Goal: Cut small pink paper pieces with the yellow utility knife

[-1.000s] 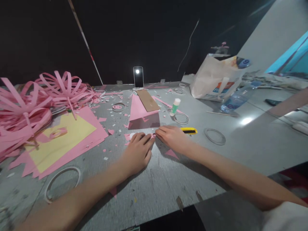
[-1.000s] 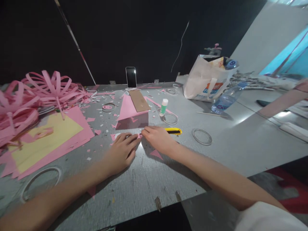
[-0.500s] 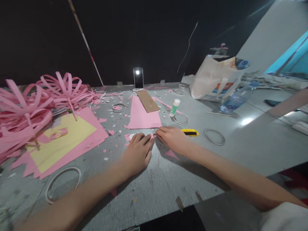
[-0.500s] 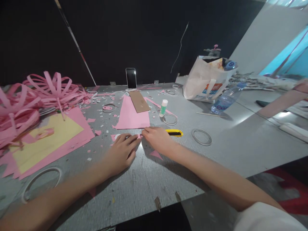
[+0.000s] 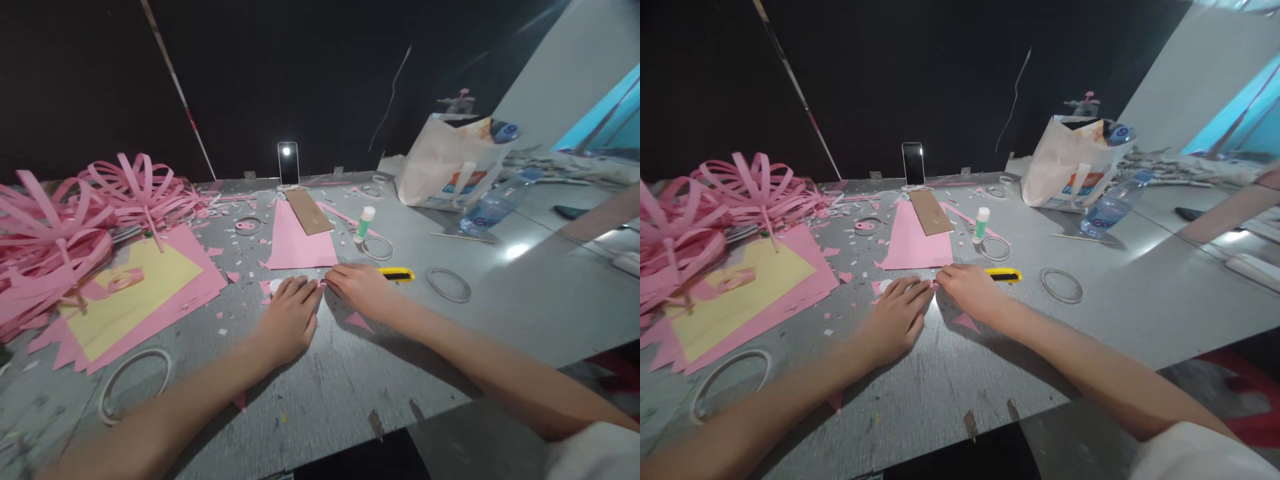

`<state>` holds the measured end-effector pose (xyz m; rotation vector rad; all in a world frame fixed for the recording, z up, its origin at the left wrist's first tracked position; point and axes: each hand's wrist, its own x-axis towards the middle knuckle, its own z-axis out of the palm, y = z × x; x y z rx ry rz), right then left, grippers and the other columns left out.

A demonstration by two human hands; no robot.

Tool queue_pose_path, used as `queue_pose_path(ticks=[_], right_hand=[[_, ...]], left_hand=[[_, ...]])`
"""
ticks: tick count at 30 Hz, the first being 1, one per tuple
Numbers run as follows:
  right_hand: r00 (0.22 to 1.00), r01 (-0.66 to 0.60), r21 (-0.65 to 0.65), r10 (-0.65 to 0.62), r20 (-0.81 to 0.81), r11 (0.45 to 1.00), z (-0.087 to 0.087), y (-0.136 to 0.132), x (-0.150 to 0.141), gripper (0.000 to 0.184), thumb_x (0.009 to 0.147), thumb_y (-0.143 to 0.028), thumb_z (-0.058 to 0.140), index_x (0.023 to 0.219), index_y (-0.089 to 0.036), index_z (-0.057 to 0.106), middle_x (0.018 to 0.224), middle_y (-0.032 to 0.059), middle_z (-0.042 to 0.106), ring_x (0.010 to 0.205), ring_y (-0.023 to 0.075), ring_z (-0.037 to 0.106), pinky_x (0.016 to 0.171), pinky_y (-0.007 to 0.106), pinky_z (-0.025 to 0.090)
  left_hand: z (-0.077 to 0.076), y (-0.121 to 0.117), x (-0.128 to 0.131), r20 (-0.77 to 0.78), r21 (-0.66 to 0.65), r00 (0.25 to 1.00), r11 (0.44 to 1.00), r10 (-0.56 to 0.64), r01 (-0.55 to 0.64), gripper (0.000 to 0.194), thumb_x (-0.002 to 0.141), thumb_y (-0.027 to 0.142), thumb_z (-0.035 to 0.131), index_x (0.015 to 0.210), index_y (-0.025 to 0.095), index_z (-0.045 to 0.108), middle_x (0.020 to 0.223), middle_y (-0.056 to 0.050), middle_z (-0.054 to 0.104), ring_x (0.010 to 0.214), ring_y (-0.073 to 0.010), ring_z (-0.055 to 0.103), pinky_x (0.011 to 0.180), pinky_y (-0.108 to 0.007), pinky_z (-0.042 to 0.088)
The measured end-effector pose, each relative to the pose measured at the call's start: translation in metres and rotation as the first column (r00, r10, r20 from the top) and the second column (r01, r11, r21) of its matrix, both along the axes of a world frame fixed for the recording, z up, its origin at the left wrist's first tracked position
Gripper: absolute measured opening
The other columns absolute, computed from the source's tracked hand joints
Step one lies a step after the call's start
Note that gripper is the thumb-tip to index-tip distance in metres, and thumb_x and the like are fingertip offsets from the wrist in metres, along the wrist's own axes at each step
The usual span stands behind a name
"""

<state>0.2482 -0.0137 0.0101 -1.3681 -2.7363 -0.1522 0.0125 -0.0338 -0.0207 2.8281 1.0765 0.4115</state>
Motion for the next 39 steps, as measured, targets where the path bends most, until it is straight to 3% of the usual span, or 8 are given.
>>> queue_pose_path(ticks=[14, 22, 39], right_hand=[[0.996, 0.064, -0.029, -0.062, 0.062, 0.998, 0.007, -0.004, -0.002, 0.017, 0.106, -0.006, 0.057, 0.102, -0.015, 0.071, 0.099, 0.0074, 0.076, 0.077, 0.0173, 0.063, 0.065, 0.035, 0.025], [0.999, 0.045, -0.033, -0.044, 0.030, 0.998, 0.005, -0.003, 0.001, 0.018, 0.107, -0.006, 0.057, 0.101, -0.015, 0.070, 0.099, 0.0062, 0.075, 0.078, 0.0171, 0.063, 0.065, 0.035, 0.025], [0.994, 0.075, -0.047, -0.071, 0.085, 0.996, 0.011, -0.007, -0.003, 0.016, 0.105, -0.006, 0.059, 0.103, -0.015, 0.072, 0.099, 0.0073, 0.075, 0.078, 0.0178, 0.062, 0.065, 0.034, 0.027]], left_hand=[[0.003, 0.001, 0.002, -0.025, -0.014, 1.000, 1.000, 0.014, -0.015, 0.051, 0.105, 0.016, 0.052, 0.155, 0.017, 0.060, 0.160, -0.013, 0.062, 0.145, -0.0336, 0.051, 0.124, -0.053, 0.040], [0.006, -0.002, 0.001, 0.030, 0.004, 0.998, 0.998, -0.057, 0.056, 0.043, 0.104, 0.015, 0.051, 0.145, 0.017, 0.066, 0.147, -0.012, 0.069, 0.139, -0.0335, 0.054, 0.121, -0.053, 0.042], [0.006, -0.001, 0.005, 0.014, -0.029, 1.000, 0.999, -0.015, 0.016, 0.050, 0.106, 0.016, 0.049, 0.155, 0.017, 0.059, 0.154, -0.011, 0.065, 0.134, -0.0352, 0.052, 0.118, -0.055, 0.046]])
